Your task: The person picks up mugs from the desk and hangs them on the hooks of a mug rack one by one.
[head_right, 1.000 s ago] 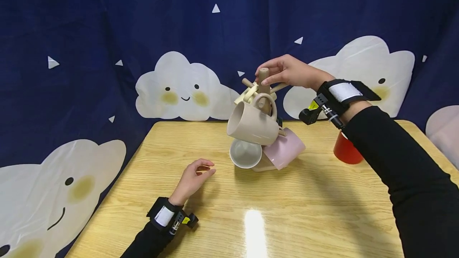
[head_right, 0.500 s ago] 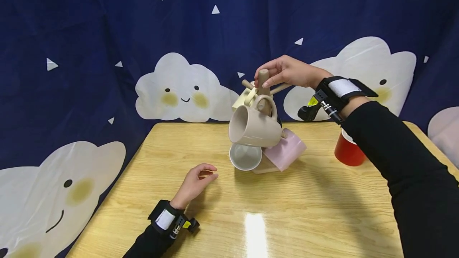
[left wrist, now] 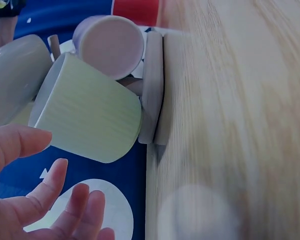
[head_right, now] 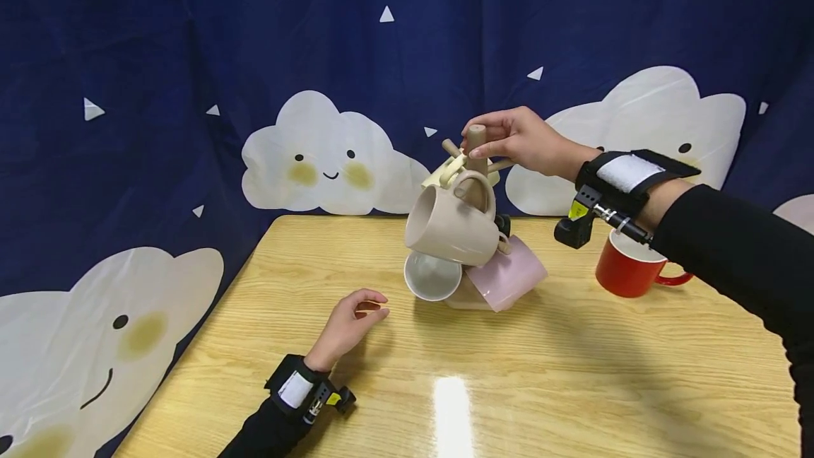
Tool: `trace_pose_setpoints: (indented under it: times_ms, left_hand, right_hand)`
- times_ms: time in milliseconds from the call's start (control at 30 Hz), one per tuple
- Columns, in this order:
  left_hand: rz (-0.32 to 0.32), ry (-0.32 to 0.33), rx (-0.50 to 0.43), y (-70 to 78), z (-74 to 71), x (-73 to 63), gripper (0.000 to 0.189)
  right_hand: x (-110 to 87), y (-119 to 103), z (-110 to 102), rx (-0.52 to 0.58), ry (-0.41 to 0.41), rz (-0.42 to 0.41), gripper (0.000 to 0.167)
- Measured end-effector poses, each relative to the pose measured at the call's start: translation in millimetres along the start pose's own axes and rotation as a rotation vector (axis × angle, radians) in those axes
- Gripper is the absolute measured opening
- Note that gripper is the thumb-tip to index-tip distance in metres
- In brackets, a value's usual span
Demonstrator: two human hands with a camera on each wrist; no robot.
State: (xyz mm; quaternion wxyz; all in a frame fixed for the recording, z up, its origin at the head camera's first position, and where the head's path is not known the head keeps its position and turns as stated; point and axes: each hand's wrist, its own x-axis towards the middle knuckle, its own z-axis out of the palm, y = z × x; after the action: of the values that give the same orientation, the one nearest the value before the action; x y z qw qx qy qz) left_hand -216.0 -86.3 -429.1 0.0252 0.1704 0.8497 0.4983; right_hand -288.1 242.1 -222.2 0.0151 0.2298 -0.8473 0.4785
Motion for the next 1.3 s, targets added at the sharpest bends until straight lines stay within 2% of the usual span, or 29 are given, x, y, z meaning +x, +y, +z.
trace_pose_setpoints:
  times_ms: [167, 333, 567, 667, 800, 900, 967, 1033, 1167, 1300]
  left_hand:
    - [0.000, 0.006, 0.006, 0.7, 2.3, 1.6, 0.021]
    - [0.004, 0.006, 0.008, 2.6, 3.8, 2.0, 0.020]
    - [0.002, 0.014, 0.011, 3.0, 3.6, 1.2, 0.021]
    - [0.009, 0.016, 0.004, 1.2, 3.9, 1.2, 0.022]
    - [0.019, 0.010, -0.008, -0.5, 5.5, 0.7, 0.022]
    - [0.019, 0.000, -0.013, -0.3, 7.7, 0.5, 0.023]
    - [0.016, 0.000, -0.010, -0.6, 8.2, 0.4, 0.024]
    - [0.010, 0.000, -0.007, -0.6, 8.1, -0.1, 0.024]
    - [0.000, -0.004, -0.013, 1.4, 7.7, -1.5, 0.024]
    - [-0.005, -0.017, -0.027, 1.3, 9.7, -2.0, 0.023]
  right_hand:
    - [-7.3, -6, 10, -0.043, 0.105, 0.044, 0.029]
    - [-10.8, -13, 20, -0.099, 0.219, 0.126, 0.035]
    - [-13.3, -27, 33, -0.353, 0.389, 0.142, 0.038]
    - [-12.4, -33, 38, -0.409, 0.428, 0.131, 0.032]
    - [-8.9, -40, 41, -0.437, 0.431, 0.131, 0.031]
    - [-6.7, -42, 34, -0.443, 0.388, 0.161, 0.039]
    - [-4.9, -39, 25, -0.429, 0.314, 0.183, 0.045]
    - [-3.4, -32, 13, -0.374, 0.209, 0.172, 0.046]
    - [0.6, -13, -8, -0.173, -0.030, 0.087, 0.040]
    - [9.7, 6, -17, 0.075, -0.252, -0.020, 0.040]
